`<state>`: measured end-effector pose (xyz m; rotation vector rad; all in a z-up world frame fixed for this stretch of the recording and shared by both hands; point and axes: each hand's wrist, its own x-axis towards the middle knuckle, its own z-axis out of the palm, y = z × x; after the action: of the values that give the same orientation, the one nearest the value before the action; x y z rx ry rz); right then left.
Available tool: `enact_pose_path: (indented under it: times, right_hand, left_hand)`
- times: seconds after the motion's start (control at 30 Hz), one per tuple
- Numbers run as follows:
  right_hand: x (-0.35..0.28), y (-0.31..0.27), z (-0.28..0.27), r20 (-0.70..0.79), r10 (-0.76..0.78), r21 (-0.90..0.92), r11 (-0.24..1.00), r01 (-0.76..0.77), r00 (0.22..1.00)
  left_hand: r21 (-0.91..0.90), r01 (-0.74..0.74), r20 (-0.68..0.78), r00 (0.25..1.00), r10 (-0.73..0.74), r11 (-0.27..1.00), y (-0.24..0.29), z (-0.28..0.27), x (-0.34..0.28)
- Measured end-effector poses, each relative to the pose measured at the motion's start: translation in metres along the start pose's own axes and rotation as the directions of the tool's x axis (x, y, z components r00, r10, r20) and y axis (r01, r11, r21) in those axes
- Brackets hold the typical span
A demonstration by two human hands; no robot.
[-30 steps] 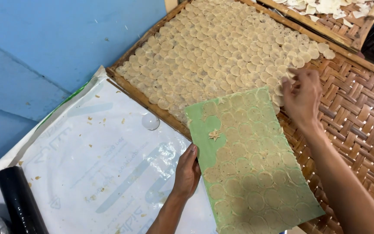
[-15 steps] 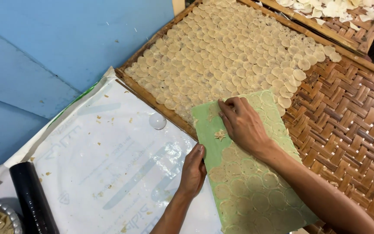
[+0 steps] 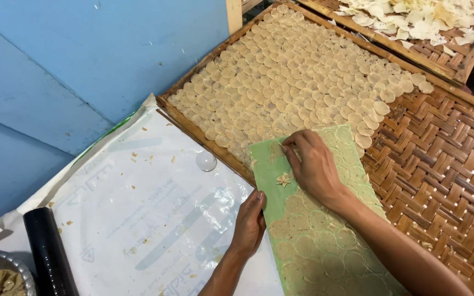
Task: Cutting small circular discs from a flat sheet of green dough using a tool and arranging them on a tray.
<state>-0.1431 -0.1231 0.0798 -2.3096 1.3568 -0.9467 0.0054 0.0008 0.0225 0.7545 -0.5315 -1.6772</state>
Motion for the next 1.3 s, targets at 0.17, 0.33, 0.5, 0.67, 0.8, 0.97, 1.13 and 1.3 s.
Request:
enact_pose_path:
  times: [0.17, 0.33, 0.5, 0.67, 0.8, 0.97, 1.13, 1.3]
  right_hand:
    - [-0.006, -0.013, -0.012, -0.018, -0.059, -0.048, 0.997, 0.058, 0.998]
    - [-0.002, -0.009, -0.019, 0.026, 0.078, 0.150, 0.985, -0.081, 0.997]
    - [0.003, 0.004, -0.021, 0.078, 0.116, 0.241, 0.961, -0.132, 0.990]
    - [0.004, 0.019, -0.033, 0.123, 0.217, 0.323, 0.914, -0.245, 0.968]
    - [-0.005, 0.043, -0.050, 0.098, 0.316, 0.378, 0.866, -0.329, 0.944]
    - [-0.021, 0.099, -0.072, 0.049, 0.403, 0.332, 0.857, -0.395, 0.914]
    - [-0.016, 0.162, -0.101, -0.002, 0.483, 0.119, 0.870, -0.479, 0.876]
    - [-0.006, 0.215, -0.107, -0.064, 0.536, 0.076, 0.843, -0.532, 0.841]
  left_hand:
    - [-0.007, 0.026, -0.015, 1.000, -0.026, 1.000, 0.000, 0.001, 0.001]
    - [0.009, 0.016, -0.009, 1.000, -0.016, 1.000, 0.003, 0.006, 0.000]
    - [0.000, 0.042, -0.043, 0.998, -0.042, 0.999, 0.000, 0.003, 0.001]
    - [-0.012, 0.064, -0.075, 0.995, -0.065, 0.998, 0.001, 0.003, 0.001]
    - [0.001, 0.083, -0.090, 0.992, -0.082, 0.997, 0.004, 0.006, 0.000]
    - [0.000, 0.088, -0.108, 0.990, -0.088, 0.996, 0.002, 0.005, 0.002]
    - [-0.013, 0.086, -0.114, 0.990, -0.087, 0.996, 0.000, 0.005, 0.003]
    - [-0.042, 0.084, -0.143, 0.986, -0.089, 0.996, 0.000, 0.006, 0.003]
